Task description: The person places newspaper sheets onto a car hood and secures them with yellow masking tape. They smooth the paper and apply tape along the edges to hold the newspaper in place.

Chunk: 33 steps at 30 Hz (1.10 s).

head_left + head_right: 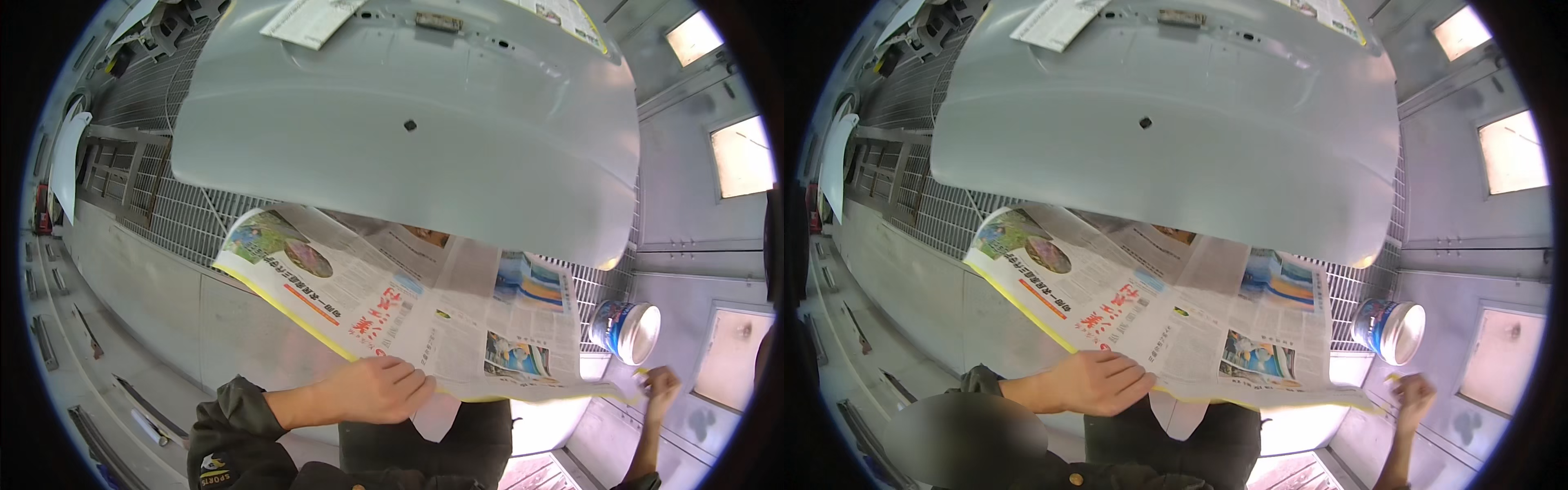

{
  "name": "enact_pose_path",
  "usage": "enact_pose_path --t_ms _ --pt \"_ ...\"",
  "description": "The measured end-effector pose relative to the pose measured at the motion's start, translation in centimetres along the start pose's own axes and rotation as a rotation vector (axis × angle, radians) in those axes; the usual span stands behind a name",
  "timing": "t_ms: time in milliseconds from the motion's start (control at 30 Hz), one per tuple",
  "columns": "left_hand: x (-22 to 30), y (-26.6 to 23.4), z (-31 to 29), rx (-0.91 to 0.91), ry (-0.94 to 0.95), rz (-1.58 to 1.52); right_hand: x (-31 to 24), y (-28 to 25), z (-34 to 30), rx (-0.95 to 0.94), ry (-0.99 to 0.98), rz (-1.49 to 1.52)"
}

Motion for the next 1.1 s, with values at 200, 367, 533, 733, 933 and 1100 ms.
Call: enact_pose_path --t_ms 200,367,533,733,933,1100 --pt "-0.1 9.1 -0.1 -0.150 0.068 0.110 -2.3 5.0 -0.8 0.389 0.074 -0.038" --pt "0.1 11.3 0.0 0.108 0.126 0.240 -13.1 23.2 -5.0 -0.194 -0.544 -0.315" --pt "-1.0 10.5 -1.3 0.244 0.128 0.352 -15.2 28.5 -6.3 -0.187 -0.704 -0.360" --pt "-4.6 8.4 0.1 0.343 0.083 0.380 -11.3 24.1 -2.9 -0.102 -0.574 -0.704" --pt "-12.7 4.2 -5.7 0.290 -0.092 0.165 -8.0 19.0 -0.2 0.263 -0.675 -0.622" --pt "-19.7 0.7 -11.8 0.481 -0.490 -0.054 -3.7 14.8 3.3 0.352 -0.461 -0.433"
Point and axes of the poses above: each hand's wrist, its own z-axis towards the middle knuckle, its own y-axis out of the palm, x = y × z, the point moved 7 cm from there along z, towards the middle knuckle, and after that the axes turned 3 degrees about y, right-handed, at the moved point
